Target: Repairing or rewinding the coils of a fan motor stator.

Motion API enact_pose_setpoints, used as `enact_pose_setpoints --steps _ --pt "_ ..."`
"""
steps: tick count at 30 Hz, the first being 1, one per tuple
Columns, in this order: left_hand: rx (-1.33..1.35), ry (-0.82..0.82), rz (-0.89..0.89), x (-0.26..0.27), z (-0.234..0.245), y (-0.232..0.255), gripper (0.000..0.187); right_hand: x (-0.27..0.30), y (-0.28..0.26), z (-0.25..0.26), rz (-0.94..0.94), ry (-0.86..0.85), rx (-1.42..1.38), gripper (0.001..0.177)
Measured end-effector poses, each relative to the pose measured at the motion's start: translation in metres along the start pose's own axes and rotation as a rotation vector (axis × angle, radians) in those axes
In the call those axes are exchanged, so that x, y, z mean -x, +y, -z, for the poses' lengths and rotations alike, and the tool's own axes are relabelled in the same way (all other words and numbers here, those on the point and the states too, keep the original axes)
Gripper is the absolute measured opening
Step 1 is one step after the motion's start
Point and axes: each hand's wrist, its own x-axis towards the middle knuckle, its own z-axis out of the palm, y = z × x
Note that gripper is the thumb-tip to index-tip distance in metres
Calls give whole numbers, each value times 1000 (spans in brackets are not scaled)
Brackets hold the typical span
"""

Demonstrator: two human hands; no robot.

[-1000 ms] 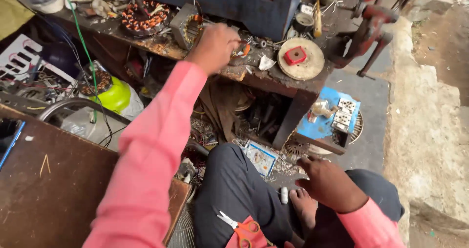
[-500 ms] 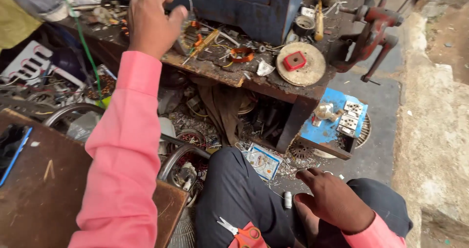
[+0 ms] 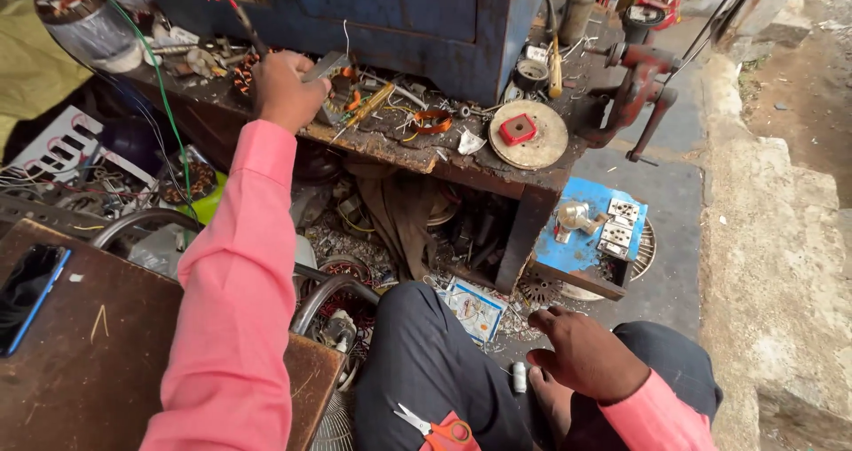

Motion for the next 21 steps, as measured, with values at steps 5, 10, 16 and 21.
enact_pose_setpoints --steps 5,10,16,21 --pt "-47 15 -41 17 43 19 23 2 0 2 11 4 -21 55" --pt "77 -12 -178 58 101 81 27 3 -11 16 73 181 -223 52" --pt "416 -372 -190 140 118 181 23 17 -37 27 143 349 -1125 39" --pt "638 -696 -135 211 88 250 17 45 -58 34 146 471 -1566 43"
